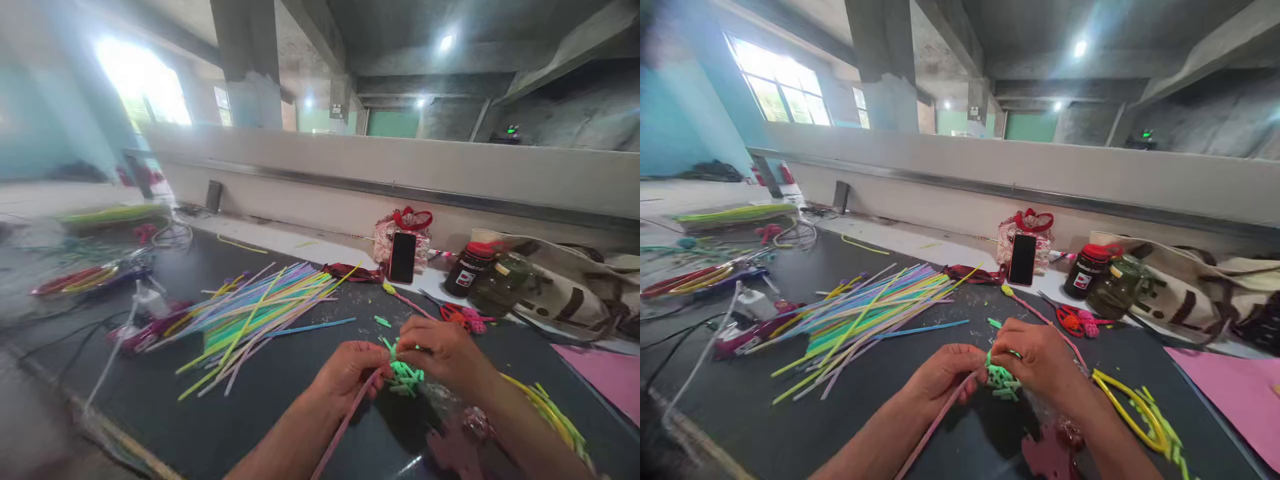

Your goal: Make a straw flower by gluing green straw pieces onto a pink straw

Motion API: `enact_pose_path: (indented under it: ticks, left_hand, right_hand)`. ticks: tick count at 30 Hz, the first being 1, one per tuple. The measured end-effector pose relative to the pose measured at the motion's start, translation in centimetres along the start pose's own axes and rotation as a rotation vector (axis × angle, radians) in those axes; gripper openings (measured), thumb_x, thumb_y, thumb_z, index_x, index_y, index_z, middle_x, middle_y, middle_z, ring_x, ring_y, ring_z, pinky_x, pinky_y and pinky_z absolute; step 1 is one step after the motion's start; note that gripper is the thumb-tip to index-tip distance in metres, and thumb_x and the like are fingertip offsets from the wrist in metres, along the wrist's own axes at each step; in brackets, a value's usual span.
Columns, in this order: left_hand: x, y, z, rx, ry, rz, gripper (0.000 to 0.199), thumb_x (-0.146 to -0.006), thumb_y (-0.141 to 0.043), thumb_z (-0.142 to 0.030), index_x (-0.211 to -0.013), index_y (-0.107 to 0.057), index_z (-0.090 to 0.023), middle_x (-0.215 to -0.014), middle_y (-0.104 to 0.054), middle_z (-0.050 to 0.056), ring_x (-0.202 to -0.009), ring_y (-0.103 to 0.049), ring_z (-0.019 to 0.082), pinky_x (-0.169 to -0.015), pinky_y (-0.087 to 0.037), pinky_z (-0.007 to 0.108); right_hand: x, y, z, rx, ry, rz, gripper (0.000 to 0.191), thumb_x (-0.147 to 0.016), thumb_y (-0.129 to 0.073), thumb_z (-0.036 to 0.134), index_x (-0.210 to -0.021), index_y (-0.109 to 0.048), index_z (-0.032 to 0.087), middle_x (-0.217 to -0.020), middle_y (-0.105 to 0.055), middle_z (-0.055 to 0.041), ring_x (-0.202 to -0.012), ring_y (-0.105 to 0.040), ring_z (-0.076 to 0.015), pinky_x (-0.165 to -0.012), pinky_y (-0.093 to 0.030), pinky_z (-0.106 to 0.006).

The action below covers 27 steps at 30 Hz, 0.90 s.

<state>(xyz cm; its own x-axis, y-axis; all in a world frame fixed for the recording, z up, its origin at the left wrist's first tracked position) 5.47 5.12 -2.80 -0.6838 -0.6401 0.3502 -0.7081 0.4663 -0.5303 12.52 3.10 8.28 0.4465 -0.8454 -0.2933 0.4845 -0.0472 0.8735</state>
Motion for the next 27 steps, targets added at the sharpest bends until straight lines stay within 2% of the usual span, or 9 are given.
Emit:
enact_pose_path:
  ticks: [8,17,27]
  left_hand:
    - [0.04,-0.08,-0.02,0.006,-0.011,0.008,0.009,-0.061,-0.057,-0.017,-0.056,-0.056,-0.009,-0.044,-0.053,-0.001,-0.030,-0.042,0.003,-0.028,-0.029,0.012]
    - [0.23,0.26,-0.15,-0.035,-0.060,-0.084,0.006,-0.059,-0.057,-0.015,-0.057,-0.056,-0.010,-0.047,-0.055,0.000,-0.032,-0.043,0.004,-0.029,-0.030,0.013]
    - [0.81,0.10,-0.56,-0.036,-0.087,-0.111,0.012,-0.057,-0.063,-0.019,-0.059,-0.056,-0.010,-0.047,-0.056,0.000,-0.032,-0.044,0.004,-0.031,-0.030,0.014]
  right_hand:
    - [0.15,-0.20,-0.06,0.041,-0.003,-0.021,0.011,-0.075,-0.055,0.019,-0.067,-0.062,0.020,-0.072,-0.059,0.0013,-0.065,-0.055,-0.0087,-0.058,-0.038,-0.019]
    - [0.20,-0.10,-0.24,0.040,-0.007,-0.055,0.012,-0.075,-0.054,0.020,-0.067,-0.062,0.020,-0.072,-0.059,0.0002,-0.065,-0.056,-0.0101,-0.059,-0.040,-0.020]
    - [0.17,0.15,0.03,0.026,-0.014,-0.121,0.012,-0.075,-0.053,0.019,-0.069,-0.064,0.020,-0.073,-0.060,-0.0004,-0.067,-0.056,-0.0107,-0.061,-0.041,-0.021]
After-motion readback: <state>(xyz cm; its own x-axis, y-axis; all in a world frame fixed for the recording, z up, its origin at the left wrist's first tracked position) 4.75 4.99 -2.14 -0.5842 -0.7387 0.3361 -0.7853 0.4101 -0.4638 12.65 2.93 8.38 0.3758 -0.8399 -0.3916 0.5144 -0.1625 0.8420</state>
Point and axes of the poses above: each hand's wrist, its own x-axis away from the middle knuckle, its own y-axis out of the back of the hand, z = x × y, the point moved 8 cm from there along -x, towards the middle knuckle
